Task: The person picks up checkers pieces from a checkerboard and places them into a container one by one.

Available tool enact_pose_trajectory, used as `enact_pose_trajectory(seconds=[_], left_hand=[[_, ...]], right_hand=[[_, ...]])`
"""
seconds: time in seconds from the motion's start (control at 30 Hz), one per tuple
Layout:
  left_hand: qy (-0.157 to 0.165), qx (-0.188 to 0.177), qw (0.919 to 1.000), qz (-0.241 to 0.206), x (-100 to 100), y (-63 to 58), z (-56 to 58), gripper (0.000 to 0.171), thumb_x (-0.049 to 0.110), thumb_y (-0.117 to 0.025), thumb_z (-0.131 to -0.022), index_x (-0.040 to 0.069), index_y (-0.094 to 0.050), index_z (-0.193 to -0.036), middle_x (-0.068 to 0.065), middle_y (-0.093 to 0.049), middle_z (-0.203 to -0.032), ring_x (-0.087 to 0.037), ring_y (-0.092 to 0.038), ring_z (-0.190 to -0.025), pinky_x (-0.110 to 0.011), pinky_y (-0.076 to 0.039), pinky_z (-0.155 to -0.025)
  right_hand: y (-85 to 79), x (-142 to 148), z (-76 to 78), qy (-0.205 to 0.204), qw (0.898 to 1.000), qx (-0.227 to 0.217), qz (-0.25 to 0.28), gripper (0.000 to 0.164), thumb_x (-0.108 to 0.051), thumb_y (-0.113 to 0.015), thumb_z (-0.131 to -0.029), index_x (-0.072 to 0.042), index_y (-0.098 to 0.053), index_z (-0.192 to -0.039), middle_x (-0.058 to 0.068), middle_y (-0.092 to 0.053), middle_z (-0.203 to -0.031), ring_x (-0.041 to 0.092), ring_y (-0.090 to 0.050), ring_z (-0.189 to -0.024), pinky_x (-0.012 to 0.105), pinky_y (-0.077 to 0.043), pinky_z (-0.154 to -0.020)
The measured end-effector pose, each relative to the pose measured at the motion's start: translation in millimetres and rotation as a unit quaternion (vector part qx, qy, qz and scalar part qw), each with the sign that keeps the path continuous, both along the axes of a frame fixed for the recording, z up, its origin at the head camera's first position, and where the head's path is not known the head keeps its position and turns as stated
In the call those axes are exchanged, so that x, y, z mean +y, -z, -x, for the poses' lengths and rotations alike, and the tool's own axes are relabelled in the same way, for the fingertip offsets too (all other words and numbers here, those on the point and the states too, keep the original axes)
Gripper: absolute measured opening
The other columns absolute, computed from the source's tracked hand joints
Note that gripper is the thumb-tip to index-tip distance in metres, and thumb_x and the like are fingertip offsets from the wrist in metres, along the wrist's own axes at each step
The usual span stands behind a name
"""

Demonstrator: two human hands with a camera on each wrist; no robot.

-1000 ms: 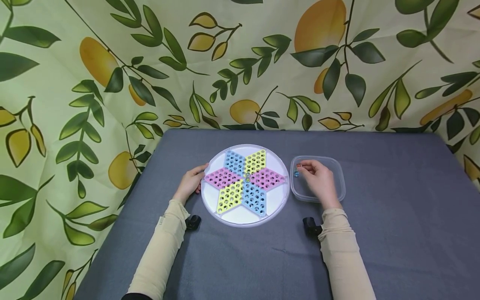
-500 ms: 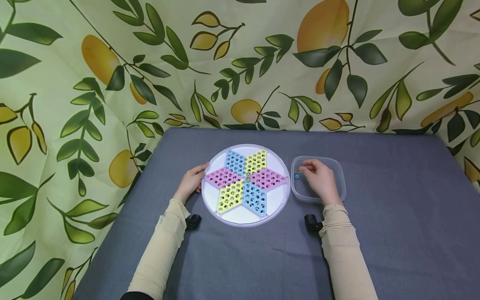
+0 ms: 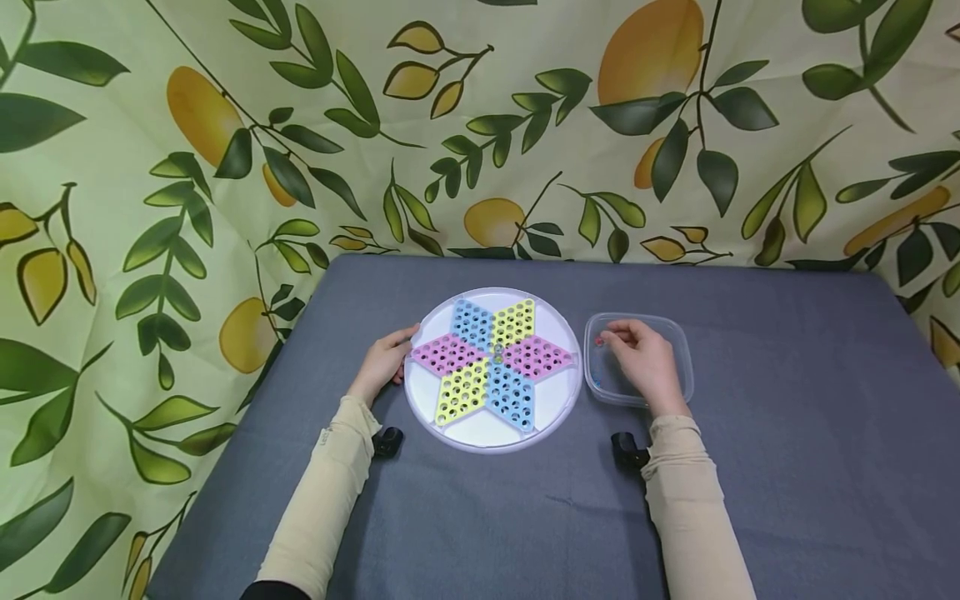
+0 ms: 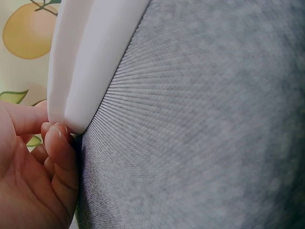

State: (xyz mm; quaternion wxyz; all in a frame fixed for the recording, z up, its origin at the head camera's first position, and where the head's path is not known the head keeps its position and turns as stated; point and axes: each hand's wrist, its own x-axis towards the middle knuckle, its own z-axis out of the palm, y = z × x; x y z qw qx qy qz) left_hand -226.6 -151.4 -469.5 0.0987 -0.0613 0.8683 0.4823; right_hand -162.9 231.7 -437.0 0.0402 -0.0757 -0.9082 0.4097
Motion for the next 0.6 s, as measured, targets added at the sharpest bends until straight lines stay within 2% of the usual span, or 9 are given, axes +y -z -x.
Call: enact_pose_trajectory(seconds=[0.13, 0.23, 0.43, 0.6], left_hand=[[0.001, -0.002, 1.0000, 0.000, -0.1, 0.3, 0.8, 0.039, 0.024, -0.043, -0.096, 0.032, -0.052, -0.133, -0.005, -0.045, -0.063, -0.011, -0.040, -0.043, -0.023, -0.040, -0.044], [0.002, -0.002, 1.0000, 0.001, 0.4, 0.7, 1.4, 0.039, 0.023, -0.043, -0.096, 0.031, -0.052, -0.133, -0.003, -0.043, -0.059, -0.011, -0.040, -0.043, -0.023, -0.039, -0.044], [0.000, -0.002, 1.0000, 0.005, 0.1, 1.5, 1.9, 0.039, 0.023, -0.043, -0.096, 0.032, -0.052, -0.133, -0.005, -0.045, -0.062, -0.011, -0.040, -0.043, -0.023, -0.040, -0.044], [0.000, -0.002, 1.0000, 0.002, -0.3, 1.9, 1.6, 0.039, 0.024, -0.043, -0.097, 0.032, -0.052, -0.133, -0.007, -0.049, -0.071, -0.011, -0.040, -0.043, -0.023, -0.040, -0.044]], right_hand=[[-1.1, -1.5, -1.6, 0.001, 1.000, 0.006, 0.002, 0.045, -0.043, -0.049, -0.093, -0.007, -0.060, -0.117, 0.014, -0.064, -0.103, 0.010, -0.052, -0.082, 0.020, -0.043, -0.064], [2.2, -1.4, -1.8, 0.003, 1.000, 0.013, 0.014, 0.048, -0.045, -0.050, -0.092, -0.006, -0.060, -0.117, 0.015, -0.064, -0.104, 0.011, -0.053, -0.084, 0.022, -0.043, -0.066], [31.2, 10.9, 9.5, 0.013, 0.999, 0.027, 0.011, 0.062, -0.065, -0.046, -0.084, -0.014, -0.060, -0.117, 0.005, -0.064, -0.103, 0.006, -0.054, -0.086, 0.019, -0.043, -0.064], [40.2, 15.1, 13.2, 0.009, 0.999, 0.042, 0.030, 0.059, -0.065, -0.049, -0.083, -0.018, -0.061, -0.117, 0.002, -0.066, -0.100, 0.001, -0.056, -0.085, 0.019, -0.043, -0.066]])
